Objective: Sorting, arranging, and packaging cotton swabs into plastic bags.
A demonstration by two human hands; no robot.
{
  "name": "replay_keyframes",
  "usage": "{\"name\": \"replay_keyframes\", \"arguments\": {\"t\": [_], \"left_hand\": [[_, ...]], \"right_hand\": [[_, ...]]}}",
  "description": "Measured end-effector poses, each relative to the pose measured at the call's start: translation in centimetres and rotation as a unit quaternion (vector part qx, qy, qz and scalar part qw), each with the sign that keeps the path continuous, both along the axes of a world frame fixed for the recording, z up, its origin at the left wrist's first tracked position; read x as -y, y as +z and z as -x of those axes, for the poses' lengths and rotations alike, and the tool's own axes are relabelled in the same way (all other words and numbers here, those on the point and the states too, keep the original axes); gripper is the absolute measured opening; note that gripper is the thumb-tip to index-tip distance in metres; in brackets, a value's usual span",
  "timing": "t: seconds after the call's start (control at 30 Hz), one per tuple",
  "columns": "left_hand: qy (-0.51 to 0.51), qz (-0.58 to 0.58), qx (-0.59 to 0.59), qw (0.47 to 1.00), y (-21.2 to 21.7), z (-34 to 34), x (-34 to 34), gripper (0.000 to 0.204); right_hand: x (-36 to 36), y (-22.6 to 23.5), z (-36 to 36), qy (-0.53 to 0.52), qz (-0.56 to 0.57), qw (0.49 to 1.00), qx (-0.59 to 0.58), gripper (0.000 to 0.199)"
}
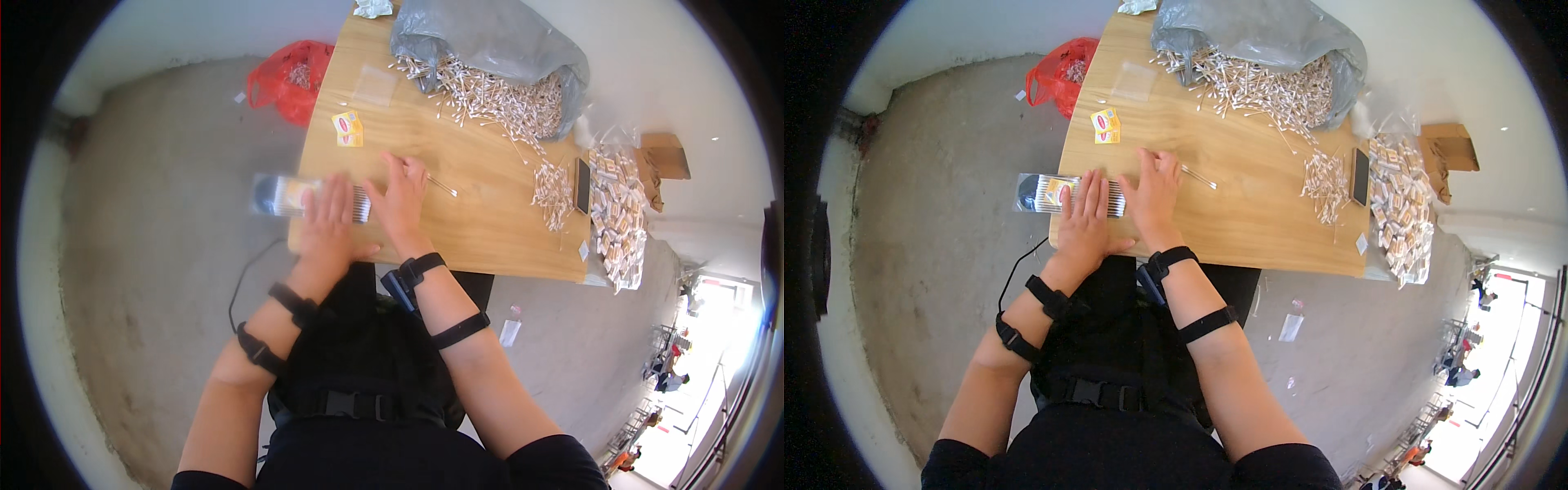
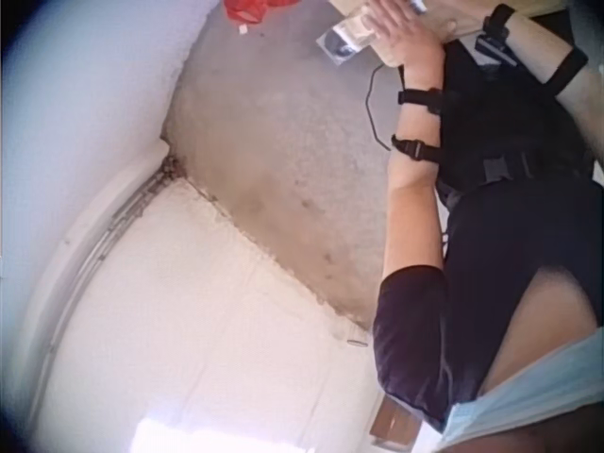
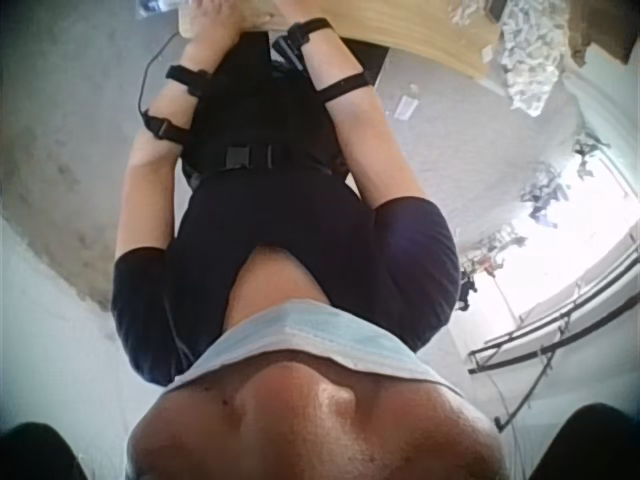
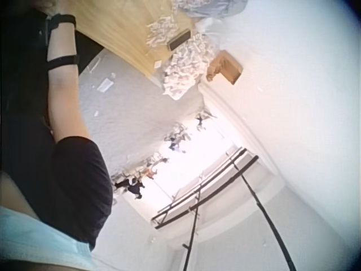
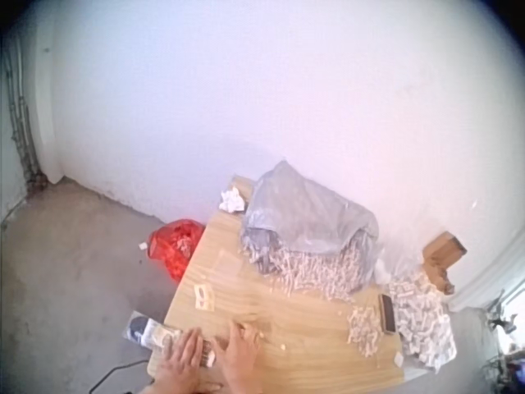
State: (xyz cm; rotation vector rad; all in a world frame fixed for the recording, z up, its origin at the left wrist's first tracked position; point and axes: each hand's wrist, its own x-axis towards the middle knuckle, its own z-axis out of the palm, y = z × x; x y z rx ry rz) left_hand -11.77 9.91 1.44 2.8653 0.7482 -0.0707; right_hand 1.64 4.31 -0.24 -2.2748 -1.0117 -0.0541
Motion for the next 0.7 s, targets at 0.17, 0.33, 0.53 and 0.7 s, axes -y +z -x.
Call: {"name": "replay_keyframes", "arguments": {"t": [0.17,0.33,0.53,0.7], "left_hand": [[0.008,0.006,0.007,1.0,-0.3,0.2,0.1,0.114],[0.005,0.027,0.01,1.0,-0.2,0.4,0.1,0.116],[0.008,0.006,-0.054,0.998,0.0,-0.2,0.0,0.115],[0.019,0.021,-0.072,0.997,0.7,-0.1,-0.2,0.103]], "right_hand": [[2.4,0.2,-1.5,-0.043,0.052,0.997,0.047,0.047],[2.4,0.6,-1.6,-0.113,0.065,0.989,0.073,0.048],[-2.2,-0.8,1.6,-0.013,0.039,0.994,0.099,0.043],[-3.0,-1.2,2.1,0.024,0.013,0.993,0.118,0.038]]}}
